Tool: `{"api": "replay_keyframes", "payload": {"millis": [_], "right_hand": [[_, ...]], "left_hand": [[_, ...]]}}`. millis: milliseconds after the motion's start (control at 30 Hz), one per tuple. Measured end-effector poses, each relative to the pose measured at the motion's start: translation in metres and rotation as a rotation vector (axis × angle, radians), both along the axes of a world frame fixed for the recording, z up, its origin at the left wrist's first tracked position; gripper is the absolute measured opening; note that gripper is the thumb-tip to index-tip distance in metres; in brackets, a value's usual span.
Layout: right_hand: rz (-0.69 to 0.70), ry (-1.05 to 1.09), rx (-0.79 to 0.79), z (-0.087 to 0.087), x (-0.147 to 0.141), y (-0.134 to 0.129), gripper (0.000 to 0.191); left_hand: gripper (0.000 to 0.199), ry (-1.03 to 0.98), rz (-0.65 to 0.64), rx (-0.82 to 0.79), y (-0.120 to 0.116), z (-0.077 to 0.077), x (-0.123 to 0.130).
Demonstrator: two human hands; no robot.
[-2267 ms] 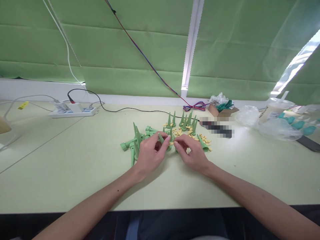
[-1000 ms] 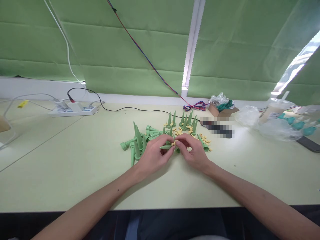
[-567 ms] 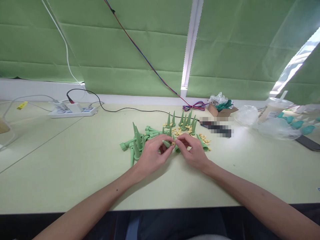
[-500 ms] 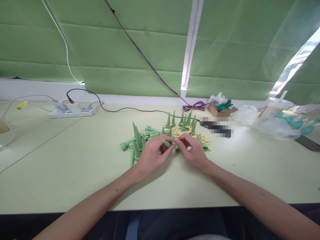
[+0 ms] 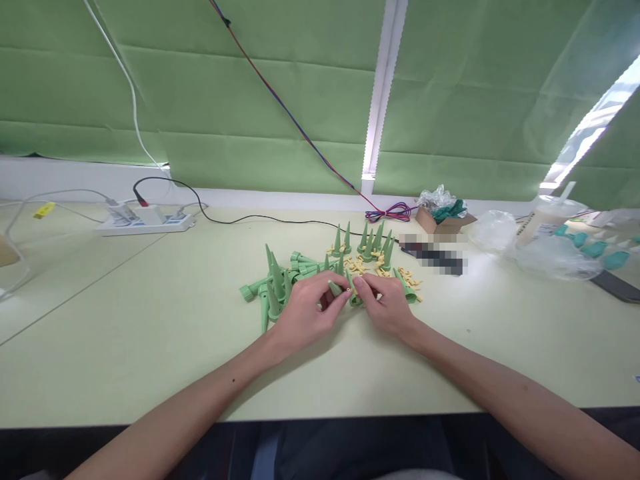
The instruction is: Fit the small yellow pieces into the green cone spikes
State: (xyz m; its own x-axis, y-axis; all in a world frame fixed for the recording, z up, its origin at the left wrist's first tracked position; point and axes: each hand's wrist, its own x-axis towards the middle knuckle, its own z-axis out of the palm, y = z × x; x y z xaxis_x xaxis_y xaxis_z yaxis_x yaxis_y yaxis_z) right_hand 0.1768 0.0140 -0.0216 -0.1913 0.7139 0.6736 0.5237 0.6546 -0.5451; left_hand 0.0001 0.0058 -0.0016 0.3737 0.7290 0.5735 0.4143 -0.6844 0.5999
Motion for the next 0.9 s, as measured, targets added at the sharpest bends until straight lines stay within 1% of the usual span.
{"api": "replay_keyframes", "payload": {"millis": [133, 267, 367, 567, 700, 900], "right_hand": [[0.003, 0.019, -0.038, 0.0024, 0.0000, -0.0028, 0.040], [0.062, 0.045, -0.073, 0.0025, 0.0003, -0.0048, 0.026], [0.102, 0.049, -0.066, 0.0015, 0.0004, -0.0046, 0.021], [0.107, 0.040, -0.063, 0.0023, 0.0005, -0.0042, 0.019], [0.098, 0.040, -0.073, 0.0030, 0.0000, -0.0038, 0.021], [0.074, 0.039, -0.060, 0.0021, -0.0001, -0.0024, 0.025]], "left_hand": [[0.011, -0.005, 0.033, -0.022, -0.0009, 0.0014, 0.0004], [0.009, -0.042, 0.068, 0.003, -0.0010, 0.0012, 0.0011], [0.008, -0.053, 0.083, 0.020, -0.0009, 0.0000, 0.0015], [0.006, -0.030, 0.080, 0.052, -0.0009, -0.0018, 0.0012], [0.006, -0.001, 0.048, 0.107, -0.0005, -0.0031, 0.0001], [0.007, 0.015, 0.027, 0.140, 0.0002, -0.0046, -0.0006]]}}
